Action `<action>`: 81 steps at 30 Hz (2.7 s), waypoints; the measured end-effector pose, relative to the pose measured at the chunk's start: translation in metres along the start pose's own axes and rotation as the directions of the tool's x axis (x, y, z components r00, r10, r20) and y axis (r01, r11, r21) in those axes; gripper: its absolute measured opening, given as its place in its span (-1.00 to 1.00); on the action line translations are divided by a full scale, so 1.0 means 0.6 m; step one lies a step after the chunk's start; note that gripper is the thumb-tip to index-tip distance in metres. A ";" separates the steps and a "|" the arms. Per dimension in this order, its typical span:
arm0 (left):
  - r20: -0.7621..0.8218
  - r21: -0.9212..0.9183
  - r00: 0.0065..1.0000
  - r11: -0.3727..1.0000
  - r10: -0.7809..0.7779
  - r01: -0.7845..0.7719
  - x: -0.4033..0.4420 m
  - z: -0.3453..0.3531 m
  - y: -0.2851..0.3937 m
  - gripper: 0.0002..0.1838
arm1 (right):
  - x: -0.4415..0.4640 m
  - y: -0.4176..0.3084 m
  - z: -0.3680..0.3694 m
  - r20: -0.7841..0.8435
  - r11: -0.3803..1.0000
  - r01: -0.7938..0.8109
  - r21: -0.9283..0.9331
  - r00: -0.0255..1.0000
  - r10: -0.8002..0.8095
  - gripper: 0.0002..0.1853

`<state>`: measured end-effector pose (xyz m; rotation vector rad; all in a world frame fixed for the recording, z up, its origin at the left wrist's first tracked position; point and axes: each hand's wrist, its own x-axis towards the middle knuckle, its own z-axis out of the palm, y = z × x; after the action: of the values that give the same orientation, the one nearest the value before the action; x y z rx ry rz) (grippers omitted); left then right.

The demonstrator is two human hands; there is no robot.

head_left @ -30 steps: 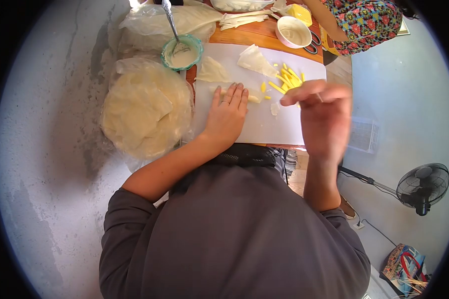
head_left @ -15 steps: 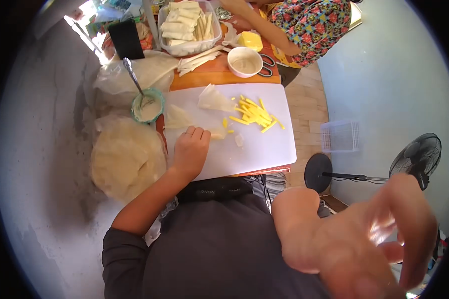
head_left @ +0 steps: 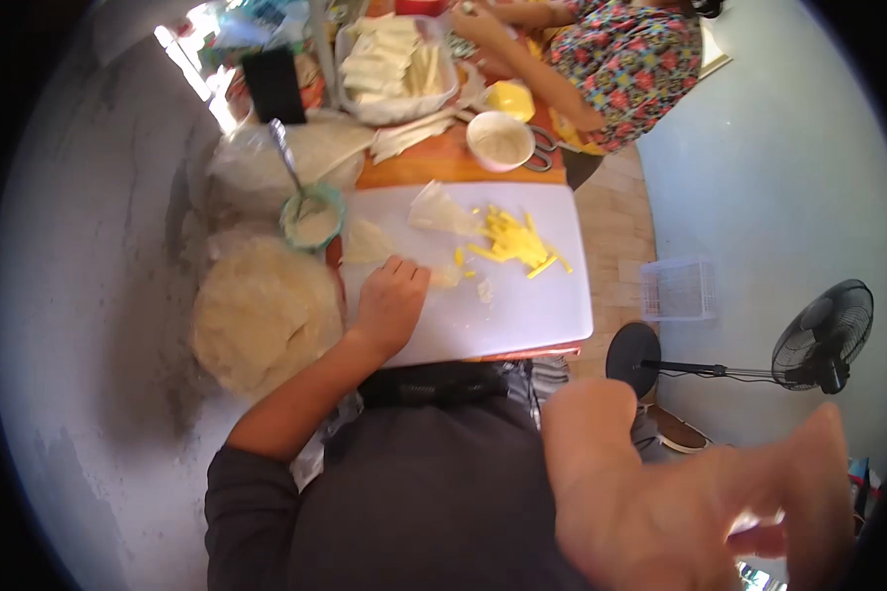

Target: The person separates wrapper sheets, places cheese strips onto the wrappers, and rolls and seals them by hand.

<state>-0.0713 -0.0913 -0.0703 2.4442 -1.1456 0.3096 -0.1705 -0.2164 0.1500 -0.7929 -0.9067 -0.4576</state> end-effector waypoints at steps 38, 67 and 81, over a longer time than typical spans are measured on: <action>0.069 -0.181 0.997 0.982 -0.035 0.047 -0.105 -0.030 0.018 -0.57 | -0.021 0.279 -0.246 -0.015 0.114 -0.347 -0.931 0.348 0.937 -0.56; 0.156 -0.227 0.986 0.969 -0.065 0.100 -0.092 -0.054 0.025 -0.57 | -0.201 0.112 -0.241 -0.034 -0.045 0.031 -0.998 0.293 0.955 -0.45; 0.119 -0.227 0.991 0.971 -0.053 0.079 -0.091 -0.053 0.024 -0.60 | -0.146 0.152 -0.223 -0.042 -0.043 -0.008 -0.999 0.469 0.882 -0.46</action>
<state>-0.1181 -0.0479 -0.0583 2.3105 -1.0767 0.0156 -0.0900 -0.2592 -0.0100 -2.6800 -0.7471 0.1197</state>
